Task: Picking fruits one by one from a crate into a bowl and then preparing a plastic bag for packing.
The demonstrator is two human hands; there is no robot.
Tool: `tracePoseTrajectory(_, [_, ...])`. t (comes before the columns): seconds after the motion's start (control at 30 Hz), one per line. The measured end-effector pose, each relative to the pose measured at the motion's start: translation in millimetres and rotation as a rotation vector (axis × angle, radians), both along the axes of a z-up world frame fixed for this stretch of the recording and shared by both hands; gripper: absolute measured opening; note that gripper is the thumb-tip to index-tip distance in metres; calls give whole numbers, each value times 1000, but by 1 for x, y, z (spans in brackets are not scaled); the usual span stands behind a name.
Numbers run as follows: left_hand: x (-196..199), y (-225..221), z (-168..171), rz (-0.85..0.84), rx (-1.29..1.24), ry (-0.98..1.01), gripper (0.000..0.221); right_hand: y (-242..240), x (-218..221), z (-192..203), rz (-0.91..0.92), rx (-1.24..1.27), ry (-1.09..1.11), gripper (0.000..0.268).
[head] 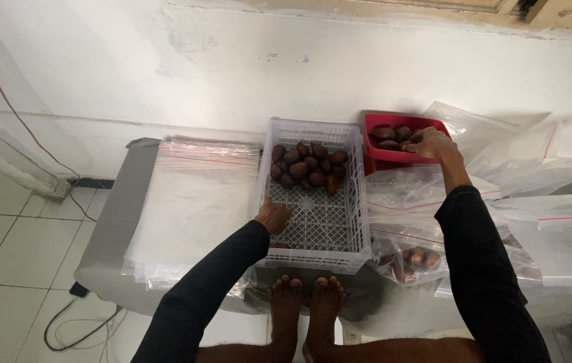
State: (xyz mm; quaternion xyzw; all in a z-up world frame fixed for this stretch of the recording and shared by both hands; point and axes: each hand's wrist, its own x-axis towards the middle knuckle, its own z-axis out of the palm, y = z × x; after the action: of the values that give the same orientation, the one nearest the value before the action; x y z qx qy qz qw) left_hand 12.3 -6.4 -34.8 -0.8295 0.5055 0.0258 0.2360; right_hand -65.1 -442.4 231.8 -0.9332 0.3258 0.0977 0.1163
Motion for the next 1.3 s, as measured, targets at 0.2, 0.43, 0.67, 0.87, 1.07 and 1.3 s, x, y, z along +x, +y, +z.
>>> tracePoseTrajectory(0.2, [-2,2,3,-17,-25,-35,43,0,-7,16,-12,-51,-42,45])
tracePoseTrajectory(0.43, [2,1,1,-20,-29,2,43,29,-8,32,13,-106,-9,43])
tracePoseTrajectory(0.67, [8,-2,-14,-46,-37,1,44,125,0,74,363,-423,-258,42])
tracePoseTrajectory(0.87, [0,1,5,-43,-57,15,48,194,33,-34,830,-532,-446,21])
tracePoseTrajectory(1.07, [-29,11,72,71,-105,109,51,218,44,-146,916,-575,-212,34])
tracePoseTrajectory(1.3, [-6,2,23,-32,-57,21,39,218,32,-177,929,-883,-175,54])
